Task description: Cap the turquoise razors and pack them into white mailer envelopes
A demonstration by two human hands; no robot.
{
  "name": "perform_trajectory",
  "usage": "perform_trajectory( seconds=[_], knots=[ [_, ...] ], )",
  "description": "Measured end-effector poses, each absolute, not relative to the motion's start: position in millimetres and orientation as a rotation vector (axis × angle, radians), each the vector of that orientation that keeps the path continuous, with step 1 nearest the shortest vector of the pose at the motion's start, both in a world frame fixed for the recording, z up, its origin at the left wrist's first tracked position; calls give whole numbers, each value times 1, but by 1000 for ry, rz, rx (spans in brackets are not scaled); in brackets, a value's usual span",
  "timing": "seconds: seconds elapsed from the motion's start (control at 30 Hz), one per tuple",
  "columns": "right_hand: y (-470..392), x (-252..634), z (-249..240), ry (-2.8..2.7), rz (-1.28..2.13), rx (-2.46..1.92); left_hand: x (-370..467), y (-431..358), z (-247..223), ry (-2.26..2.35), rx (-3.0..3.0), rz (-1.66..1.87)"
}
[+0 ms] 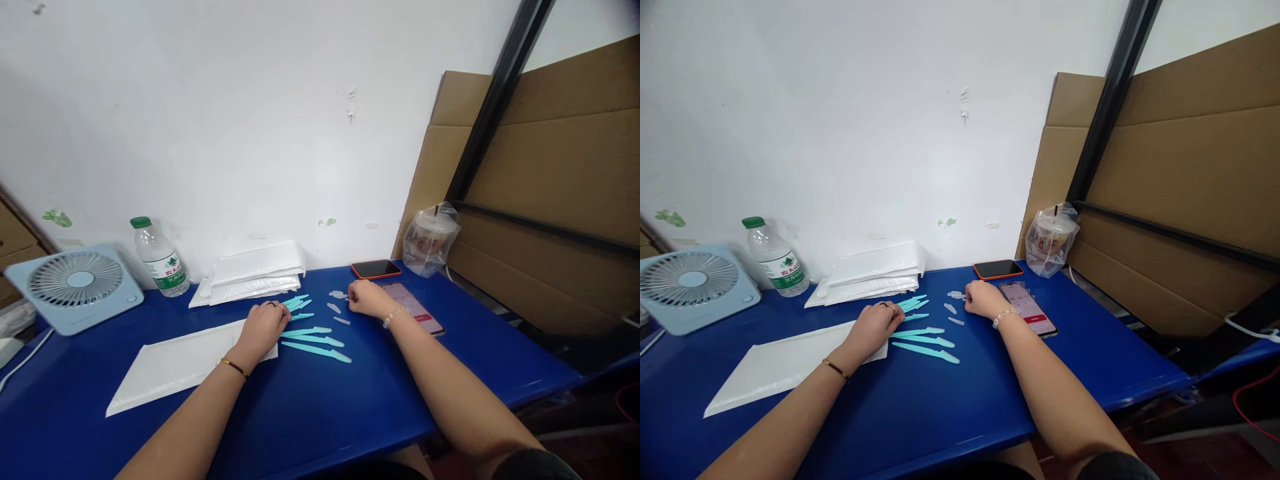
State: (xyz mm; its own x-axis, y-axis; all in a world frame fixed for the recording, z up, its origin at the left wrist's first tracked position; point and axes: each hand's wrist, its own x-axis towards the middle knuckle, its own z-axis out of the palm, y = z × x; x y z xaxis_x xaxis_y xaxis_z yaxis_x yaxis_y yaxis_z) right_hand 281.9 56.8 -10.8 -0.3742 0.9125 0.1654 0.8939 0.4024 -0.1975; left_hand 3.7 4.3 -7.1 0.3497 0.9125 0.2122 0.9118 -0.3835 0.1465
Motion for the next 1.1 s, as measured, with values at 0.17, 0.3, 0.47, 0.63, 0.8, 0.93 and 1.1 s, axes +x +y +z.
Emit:
perform_trajectory(
  seconds=[0.17,0.3,0.47,0.63,0.8,0.93,1.1],
  knots=[
    [52,279,-6,-2377,225,-1500,6,2,-2,1694,2523,527],
    [41,267,-1,-2242,708,-1127,7,-1,3,1656,2506,593],
    [32,252,-1,-2197,802,-993,9,-3,6,1631,2495,595],
    [31,249,0,-2249,743,-1002,10,-5,7,1641,2491,579],
    [25,240,2,-2308,709,-971,13,-8,9,1582,2504,587],
    [18,235,6,-2402,676,-932,16,-11,9,1462,2505,588],
    [20,248,14,-2504,645,-953,13,-9,4,1451,2478,498]
  ],
)
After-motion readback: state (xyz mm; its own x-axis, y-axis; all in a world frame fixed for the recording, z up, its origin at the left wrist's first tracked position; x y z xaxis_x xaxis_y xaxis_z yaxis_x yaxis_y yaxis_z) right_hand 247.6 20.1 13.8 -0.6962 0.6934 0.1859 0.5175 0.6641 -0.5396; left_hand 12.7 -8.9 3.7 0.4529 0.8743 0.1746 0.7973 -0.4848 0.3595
